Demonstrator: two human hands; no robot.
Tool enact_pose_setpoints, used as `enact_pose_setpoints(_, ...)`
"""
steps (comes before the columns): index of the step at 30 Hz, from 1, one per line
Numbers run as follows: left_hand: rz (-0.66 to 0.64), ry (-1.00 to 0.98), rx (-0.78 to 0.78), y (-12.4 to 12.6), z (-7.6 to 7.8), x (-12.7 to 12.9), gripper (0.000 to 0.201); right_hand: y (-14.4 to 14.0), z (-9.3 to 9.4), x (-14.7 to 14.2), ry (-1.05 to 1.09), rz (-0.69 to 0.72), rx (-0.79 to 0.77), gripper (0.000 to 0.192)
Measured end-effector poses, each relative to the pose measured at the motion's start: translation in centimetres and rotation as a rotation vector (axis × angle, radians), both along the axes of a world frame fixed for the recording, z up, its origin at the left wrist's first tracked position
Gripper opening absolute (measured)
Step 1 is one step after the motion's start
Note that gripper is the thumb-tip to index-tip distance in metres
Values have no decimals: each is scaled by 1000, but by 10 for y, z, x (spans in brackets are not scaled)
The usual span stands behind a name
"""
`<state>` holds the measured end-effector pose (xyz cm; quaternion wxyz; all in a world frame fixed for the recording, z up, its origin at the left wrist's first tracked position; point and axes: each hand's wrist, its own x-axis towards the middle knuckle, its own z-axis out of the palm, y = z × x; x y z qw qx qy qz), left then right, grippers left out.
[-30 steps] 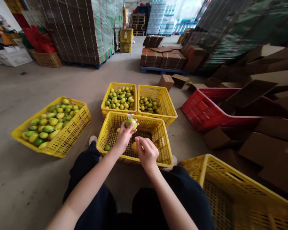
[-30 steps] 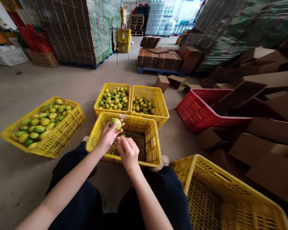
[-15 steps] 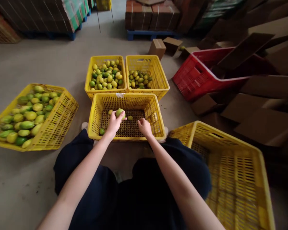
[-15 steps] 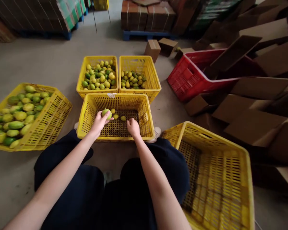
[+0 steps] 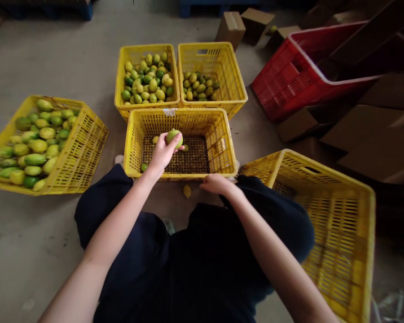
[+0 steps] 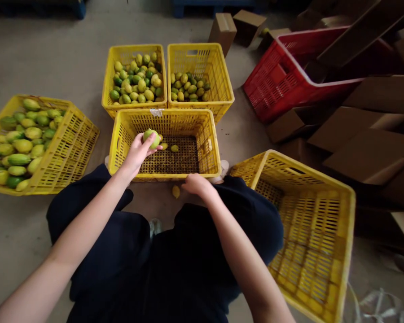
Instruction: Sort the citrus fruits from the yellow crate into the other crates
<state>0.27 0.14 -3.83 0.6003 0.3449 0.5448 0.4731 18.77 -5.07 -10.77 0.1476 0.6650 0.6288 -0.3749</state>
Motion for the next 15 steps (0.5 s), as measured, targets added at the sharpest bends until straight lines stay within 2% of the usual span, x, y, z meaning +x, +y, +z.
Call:
enact_pose_setpoints(2, 0, -2, -1, -1, 2, -1, 16, -15, -38, -21, -41, -18, -114, 6)
enact_pose_setpoints(5, 6, -9, -18, -3, 5, -5, 14, -36, -91, -47, -70, -85, -234, 24)
enact_pose_setpoints(7, 18, -12, -29, -4, 6, -10, 13, -47, -120, -60, -74, -142, -258, 32)
enact_pose_setpoints(12, 62, -13, -21, -5, 6, -29, 20, -55, -171, -97, -20, -270, -200, 62)
enact_pose_setpoints(15, 101, -1, -40, -5, 5, -38, 22, -54, -189, -126, 20, -309, -179, 66)
